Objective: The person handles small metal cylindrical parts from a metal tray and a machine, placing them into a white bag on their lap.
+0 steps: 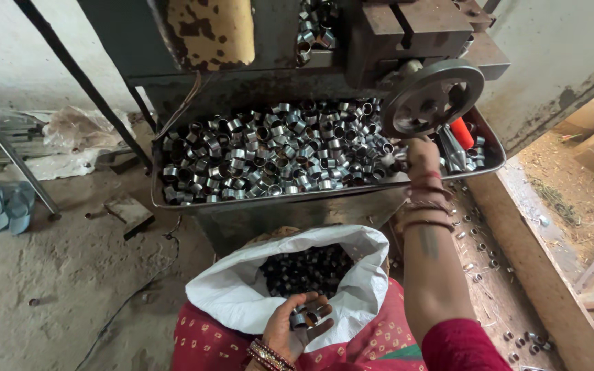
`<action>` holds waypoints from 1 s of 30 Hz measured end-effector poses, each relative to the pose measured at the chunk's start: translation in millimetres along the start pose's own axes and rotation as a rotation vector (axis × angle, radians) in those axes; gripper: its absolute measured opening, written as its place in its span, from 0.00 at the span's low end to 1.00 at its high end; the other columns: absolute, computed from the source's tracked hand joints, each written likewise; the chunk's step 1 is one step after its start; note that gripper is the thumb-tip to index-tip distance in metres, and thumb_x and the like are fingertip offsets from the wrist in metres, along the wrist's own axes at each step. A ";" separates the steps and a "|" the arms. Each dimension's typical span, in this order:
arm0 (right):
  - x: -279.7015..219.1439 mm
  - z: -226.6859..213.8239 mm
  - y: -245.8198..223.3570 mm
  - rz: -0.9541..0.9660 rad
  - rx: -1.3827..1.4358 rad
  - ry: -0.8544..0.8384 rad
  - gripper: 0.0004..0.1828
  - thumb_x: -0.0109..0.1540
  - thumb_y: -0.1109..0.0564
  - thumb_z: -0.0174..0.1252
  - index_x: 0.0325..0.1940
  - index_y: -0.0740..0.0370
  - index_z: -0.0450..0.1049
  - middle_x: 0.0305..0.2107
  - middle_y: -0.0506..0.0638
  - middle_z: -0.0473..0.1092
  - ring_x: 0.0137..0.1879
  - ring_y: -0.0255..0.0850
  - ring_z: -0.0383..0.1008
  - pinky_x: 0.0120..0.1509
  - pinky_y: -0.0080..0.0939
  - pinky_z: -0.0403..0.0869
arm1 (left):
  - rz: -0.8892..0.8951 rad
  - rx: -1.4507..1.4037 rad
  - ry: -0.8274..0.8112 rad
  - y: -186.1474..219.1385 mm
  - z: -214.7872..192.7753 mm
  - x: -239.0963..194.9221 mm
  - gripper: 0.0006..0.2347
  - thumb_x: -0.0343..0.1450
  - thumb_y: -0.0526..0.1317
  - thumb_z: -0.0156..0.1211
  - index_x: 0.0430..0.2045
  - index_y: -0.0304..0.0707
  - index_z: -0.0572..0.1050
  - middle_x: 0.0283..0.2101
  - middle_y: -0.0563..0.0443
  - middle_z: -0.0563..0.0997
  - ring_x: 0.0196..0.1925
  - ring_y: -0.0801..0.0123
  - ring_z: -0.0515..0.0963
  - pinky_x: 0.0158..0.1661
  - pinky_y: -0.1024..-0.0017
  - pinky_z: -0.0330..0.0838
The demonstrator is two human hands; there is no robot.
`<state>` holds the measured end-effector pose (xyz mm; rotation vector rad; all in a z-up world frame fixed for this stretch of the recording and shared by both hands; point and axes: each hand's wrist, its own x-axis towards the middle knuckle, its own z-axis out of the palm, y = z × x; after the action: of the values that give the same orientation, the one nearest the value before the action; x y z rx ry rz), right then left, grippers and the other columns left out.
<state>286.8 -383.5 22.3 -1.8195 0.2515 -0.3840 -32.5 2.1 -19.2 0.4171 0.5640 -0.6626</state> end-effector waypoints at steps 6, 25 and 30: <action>-159.2 30.8 -130.4 0.267 0.641 -0.106 0.19 0.65 0.48 0.58 0.55 0.60 0.71 0.34 0.46 0.75 0.33 0.37 0.75 0.31 0.36 0.74 | -0.011 -0.080 -0.177 12.8 21.2 -1.8 0.17 0.71 0.46 0.55 0.43 0.27 0.77 0.48 0.34 0.84 0.51 0.45 0.83 0.52 0.50 0.79; -314.7 89.3 -137.0 0.004 -0.030 -0.459 0.12 0.64 0.55 0.57 0.46 0.65 0.75 0.30 0.55 0.75 0.35 0.42 0.74 0.38 0.40 0.72 | 0.021 -0.152 -0.179 8.5 27.2 -11.1 0.14 0.73 0.47 0.56 0.43 0.36 0.77 0.43 0.43 0.83 0.50 0.49 0.83 0.53 0.40 0.77; -300.3 64.6 -128.9 0.488 0.623 -0.412 0.12 0.65 0.53 0.55 0.44 0.65 0.73 0.28 0.51 0.71 0.29 0.38 0.70 0.25 0.34 0.68 | 0.066 -0.143 -0.179 15.2 41.1 -22.8 0.18 0.72 0.48 0.54 0.44 0.28 0.77 0.45 0.38 0.84 0.49 0.49 0.83 0.54 0.40 0.77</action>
<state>31.4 -180.9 91.0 -1.1351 0.2431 0.2423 -22.6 1.7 29.2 0.2386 0.4228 -0.5851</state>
